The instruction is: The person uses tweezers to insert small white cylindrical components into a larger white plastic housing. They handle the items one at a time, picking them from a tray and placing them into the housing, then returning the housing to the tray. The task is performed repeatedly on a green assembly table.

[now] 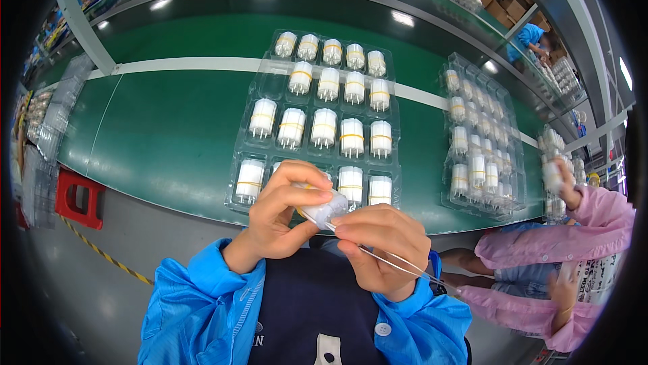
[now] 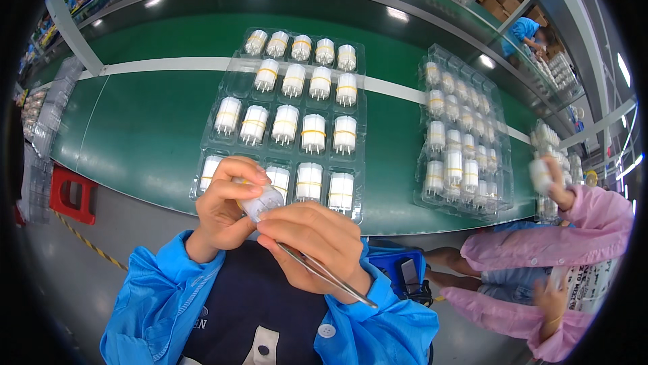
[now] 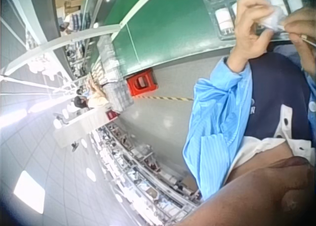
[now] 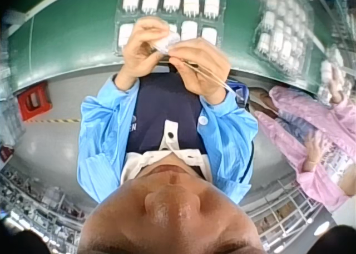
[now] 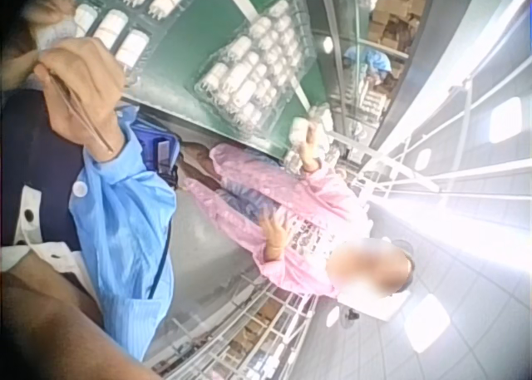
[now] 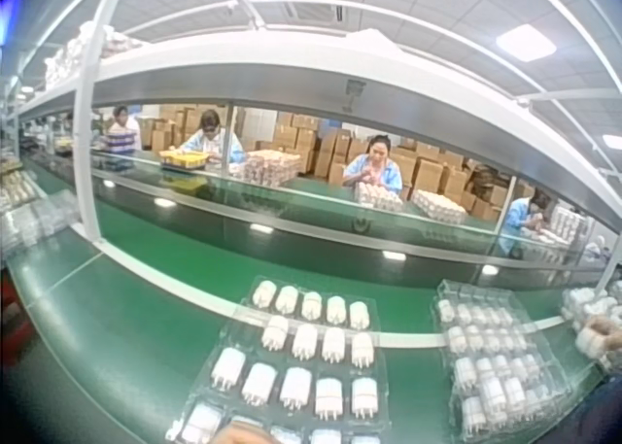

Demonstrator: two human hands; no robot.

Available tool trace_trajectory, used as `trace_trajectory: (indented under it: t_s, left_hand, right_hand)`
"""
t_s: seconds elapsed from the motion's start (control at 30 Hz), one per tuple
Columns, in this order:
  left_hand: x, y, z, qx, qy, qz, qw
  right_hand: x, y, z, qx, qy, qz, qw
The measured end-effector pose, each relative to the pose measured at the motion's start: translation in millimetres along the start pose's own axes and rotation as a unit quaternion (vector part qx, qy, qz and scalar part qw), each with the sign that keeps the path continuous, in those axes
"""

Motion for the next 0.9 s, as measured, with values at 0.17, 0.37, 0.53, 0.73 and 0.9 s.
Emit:
trace_trajectory:
  t_s: [0.17, 0.37, 0.53, 0.73, 0.9]
  left_hand:
    - [-2, -1, 5, -0.035, -0.019, 0.006, 0.999]
    - [-4, 1, 5, -0.068, -0.031, 0.006, 0.997]
    - [-4, 2, 6, -0.073, -0.034, 0.008, 0.997]
    - [-6, 3, 6, -0.09, -0.047, 0.006, 0.995]
    - [-7, 8, 6, -0.122, -0.065, -0.003, 0.99]
  right_hand:
    - [-9, -4, -7, 0.043, 0.011, -0.04, 0.998]
    - [-4, -1, -8, 0.037, -0.023, -0.024, 0.999]
    - [-3, 1, -7, 0.02, -0.03, -0.008, 0.999]
    - [-4, 2, -8, 0.023, -0.03, -0.021, 0.999]
    - [-11, 5, -11, 0.049, 0.015, -0.075, 0.996]
Point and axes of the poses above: each hand's wrist, its own x-axis towards the middle knuckle, its own y-axis out of the palm, z = x × y, the point moved 2 cm from there along x, towards the middle knuckle, and after that the axes turned 5 degrees about -y, right-handed, at the moved point
